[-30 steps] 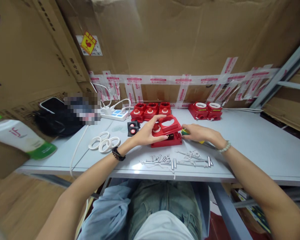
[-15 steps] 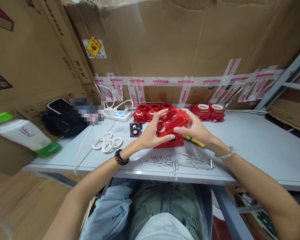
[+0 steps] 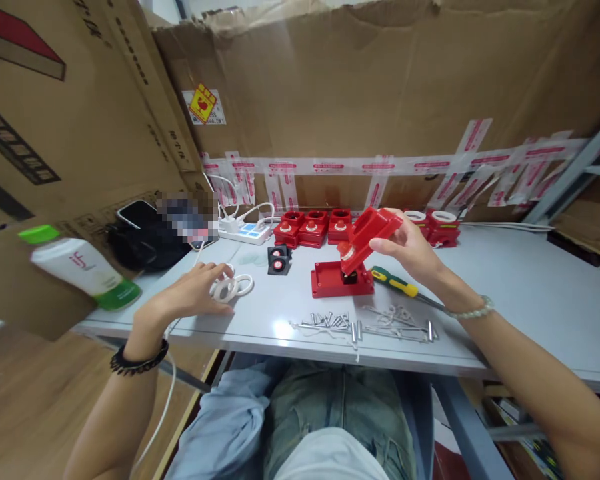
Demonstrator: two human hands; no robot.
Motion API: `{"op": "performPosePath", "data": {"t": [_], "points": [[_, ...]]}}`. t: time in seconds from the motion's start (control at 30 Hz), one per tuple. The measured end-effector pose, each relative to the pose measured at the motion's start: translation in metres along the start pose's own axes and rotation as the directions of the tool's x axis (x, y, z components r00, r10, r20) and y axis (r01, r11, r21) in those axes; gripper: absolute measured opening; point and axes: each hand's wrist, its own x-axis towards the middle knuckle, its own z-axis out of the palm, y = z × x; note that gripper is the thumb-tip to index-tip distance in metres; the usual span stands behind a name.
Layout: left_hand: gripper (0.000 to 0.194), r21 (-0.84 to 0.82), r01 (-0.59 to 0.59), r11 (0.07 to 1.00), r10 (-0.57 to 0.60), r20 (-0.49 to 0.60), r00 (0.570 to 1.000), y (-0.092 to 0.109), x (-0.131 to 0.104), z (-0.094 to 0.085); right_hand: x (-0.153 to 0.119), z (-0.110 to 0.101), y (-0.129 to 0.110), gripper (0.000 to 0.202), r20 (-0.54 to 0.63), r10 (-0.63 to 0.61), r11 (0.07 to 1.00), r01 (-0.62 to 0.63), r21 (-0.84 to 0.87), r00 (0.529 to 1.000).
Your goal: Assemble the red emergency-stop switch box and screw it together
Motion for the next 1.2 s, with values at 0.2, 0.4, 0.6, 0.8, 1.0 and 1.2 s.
{"op": "performPosePath", "data": {"t": [0.2, 0.4, 0.6, 0.8, 1.0, 1.2], "points": [[0.064, -0.089, -0.042, 0.995, 0.042, -0.010, 0.999, -0.002, 0.002, 0.003, 0.000, -0.001, -0.001, 0.055, 0.027, 0.011, 1.000, -0.011, -0.007, 1.000], [0.051, -0.048, -0.089, 0.995, 0.086, -0.070, 0.994, 0.004, 0.011, 0.008, -0.001, -0.001, -0.001, 0.056, 0.055, 0.009, 1.000, -0.009, 0.000, 0.998], [0.073, -0.131, -0.085, 0.988, 0.079, -0.054, 0.995, -0.002, 0.012, 0.012, -0.001, 0.000, -0.001, 0.059, 0.079, -0.008, 1.000, 0.009, -0.014, 0.997], [0.071, -0.227, -0.115, 0.967, 0.103, -0.062, 0.993, -0.012, 0.007, 0.007, -0.003, -0.001, -0.001, 0.060, 0.121, -0.011, 1.000, 0.010, 0.015, 0.993], [0.055, -0.358, -0.438, 0.825, 0.298, -0.382, 0.875, 0.067, 0.024, -0.013, -0.003, -0.002, 0.002, 0.073, 0.141, -0.097, 0.995, 0.094, 0.029, 0.985], [0.054, -0.326, -0.829, 0.455, 0.477, -0.696, 0.536, 0.177, 0.064, -0.022, -0.005, -0.003, 0.003, 0.070, 0.114, -0.236, 0.971, 0.237, -0.002, 0.965]]}}
